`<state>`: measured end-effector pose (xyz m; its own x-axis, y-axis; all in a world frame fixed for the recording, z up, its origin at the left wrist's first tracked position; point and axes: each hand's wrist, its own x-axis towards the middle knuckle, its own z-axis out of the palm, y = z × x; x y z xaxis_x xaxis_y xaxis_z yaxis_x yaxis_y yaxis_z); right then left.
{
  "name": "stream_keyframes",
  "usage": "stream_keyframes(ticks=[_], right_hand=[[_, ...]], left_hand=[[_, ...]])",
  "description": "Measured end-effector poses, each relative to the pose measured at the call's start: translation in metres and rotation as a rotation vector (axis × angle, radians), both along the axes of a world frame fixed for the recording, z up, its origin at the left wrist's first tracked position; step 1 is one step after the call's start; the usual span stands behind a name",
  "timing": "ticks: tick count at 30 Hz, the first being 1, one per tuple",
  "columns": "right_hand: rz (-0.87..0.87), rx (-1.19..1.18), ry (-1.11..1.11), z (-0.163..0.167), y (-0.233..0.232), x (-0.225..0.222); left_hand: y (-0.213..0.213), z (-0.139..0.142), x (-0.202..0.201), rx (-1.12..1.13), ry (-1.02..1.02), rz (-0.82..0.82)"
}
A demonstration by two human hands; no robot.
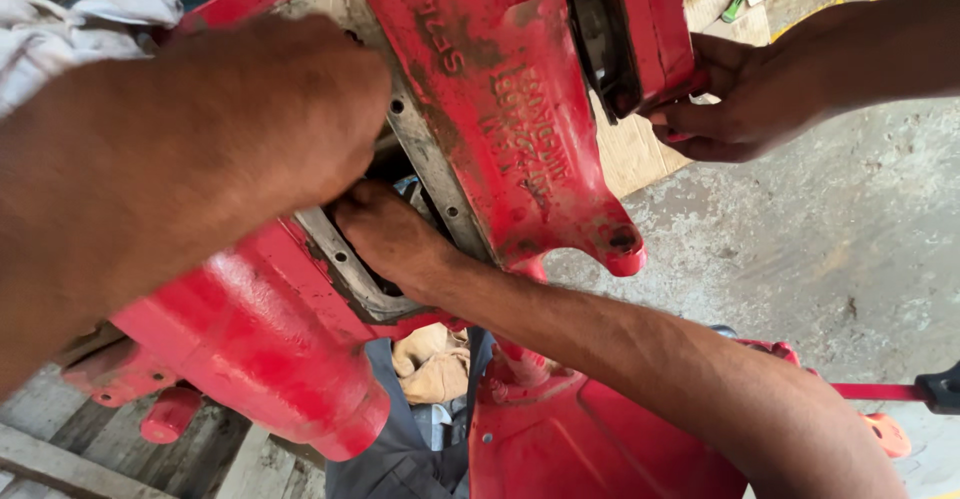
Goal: The person is repairing a red engine block, likely from a walk-behind tractor. They use a cloth to wipe the exterior and interior surfaces, then use a screwdriver to adjust internal components. Another person assists by holding the engine steady.
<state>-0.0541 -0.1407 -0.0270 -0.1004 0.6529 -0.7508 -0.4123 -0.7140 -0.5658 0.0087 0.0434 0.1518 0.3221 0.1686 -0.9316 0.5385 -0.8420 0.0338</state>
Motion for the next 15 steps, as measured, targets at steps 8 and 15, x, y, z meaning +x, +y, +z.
stream_keyframes(ticks=[8, 15], right_hand=[[-0.005, -0.102, 0.063, 0.019, 0.009, 0.009], [0.011, -0.077, 0.03, 0.012, 0.013, 0.005]], left_hand=[[-0.017, -0.034, -0.009, 0.003, 0.018, -0.37], [-0.015, -0.044, -0.009, -0.042, 0.144, -0.504]])
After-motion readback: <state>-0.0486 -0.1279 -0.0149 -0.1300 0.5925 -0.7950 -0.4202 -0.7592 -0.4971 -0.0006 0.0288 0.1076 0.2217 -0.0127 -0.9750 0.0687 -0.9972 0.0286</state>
